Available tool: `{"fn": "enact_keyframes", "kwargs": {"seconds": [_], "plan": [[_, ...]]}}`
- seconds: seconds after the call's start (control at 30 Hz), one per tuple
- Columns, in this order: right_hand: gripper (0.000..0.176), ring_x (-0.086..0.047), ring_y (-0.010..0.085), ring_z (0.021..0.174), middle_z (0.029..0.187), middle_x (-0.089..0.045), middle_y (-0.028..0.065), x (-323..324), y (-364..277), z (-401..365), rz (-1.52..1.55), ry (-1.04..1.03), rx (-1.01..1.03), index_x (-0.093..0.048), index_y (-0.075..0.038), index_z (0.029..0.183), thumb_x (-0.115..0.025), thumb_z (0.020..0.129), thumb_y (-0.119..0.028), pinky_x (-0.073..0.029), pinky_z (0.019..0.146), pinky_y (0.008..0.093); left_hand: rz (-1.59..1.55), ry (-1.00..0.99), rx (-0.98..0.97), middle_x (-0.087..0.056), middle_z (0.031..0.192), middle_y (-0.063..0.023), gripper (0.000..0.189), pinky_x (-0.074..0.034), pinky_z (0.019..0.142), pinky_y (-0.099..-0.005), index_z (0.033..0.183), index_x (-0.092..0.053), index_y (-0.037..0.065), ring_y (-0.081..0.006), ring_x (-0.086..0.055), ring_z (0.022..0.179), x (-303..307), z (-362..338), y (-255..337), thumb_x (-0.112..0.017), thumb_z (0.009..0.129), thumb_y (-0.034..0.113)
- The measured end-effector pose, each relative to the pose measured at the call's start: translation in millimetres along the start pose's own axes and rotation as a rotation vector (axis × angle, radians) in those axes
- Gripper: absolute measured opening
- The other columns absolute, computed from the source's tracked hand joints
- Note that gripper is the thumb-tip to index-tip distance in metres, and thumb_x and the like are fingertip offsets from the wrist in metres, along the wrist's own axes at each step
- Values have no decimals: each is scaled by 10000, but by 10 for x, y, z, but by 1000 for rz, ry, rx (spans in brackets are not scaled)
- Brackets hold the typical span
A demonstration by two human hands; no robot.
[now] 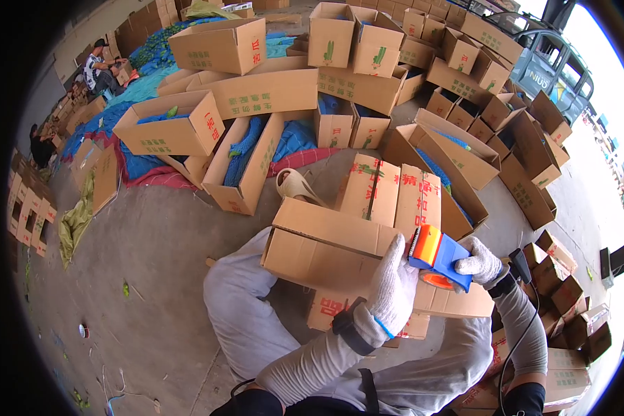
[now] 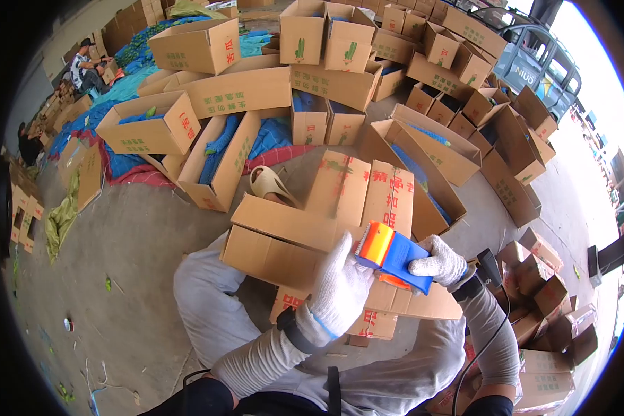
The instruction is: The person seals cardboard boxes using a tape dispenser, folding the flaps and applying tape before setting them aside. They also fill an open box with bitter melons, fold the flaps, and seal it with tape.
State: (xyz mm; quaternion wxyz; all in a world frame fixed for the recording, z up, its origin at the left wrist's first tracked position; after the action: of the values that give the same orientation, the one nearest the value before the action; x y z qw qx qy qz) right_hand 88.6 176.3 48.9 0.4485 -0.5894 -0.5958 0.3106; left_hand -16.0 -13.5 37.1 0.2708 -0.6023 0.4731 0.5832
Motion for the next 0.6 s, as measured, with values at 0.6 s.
{"fn": "enact_keyframes", "kwargs": {"seconds": [0.6], "plan": [[636, -666, 150, 688, 778, -717, 99, 387, -182, -148, -528, -48, -195, -716, 82, 957, -838, 710, -491, -543, 671, 266, 130, 299, -508, -583, 1271, -188, 452, -472, 1032, -410, 1285, -508, -71, -291, -582, 1194, 948, -262, 2110, -533, 1019, 293]]}}
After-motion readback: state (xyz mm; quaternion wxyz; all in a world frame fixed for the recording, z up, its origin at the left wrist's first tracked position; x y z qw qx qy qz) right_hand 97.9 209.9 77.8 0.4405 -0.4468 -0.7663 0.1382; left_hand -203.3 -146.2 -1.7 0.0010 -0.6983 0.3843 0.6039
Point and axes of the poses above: each hand's wrist, its own z-axis towards the middle knuckle, its own x-axis out of the back of the hand, y = z × x, the point moved 3 cm from there along z, towards the middle knuckle
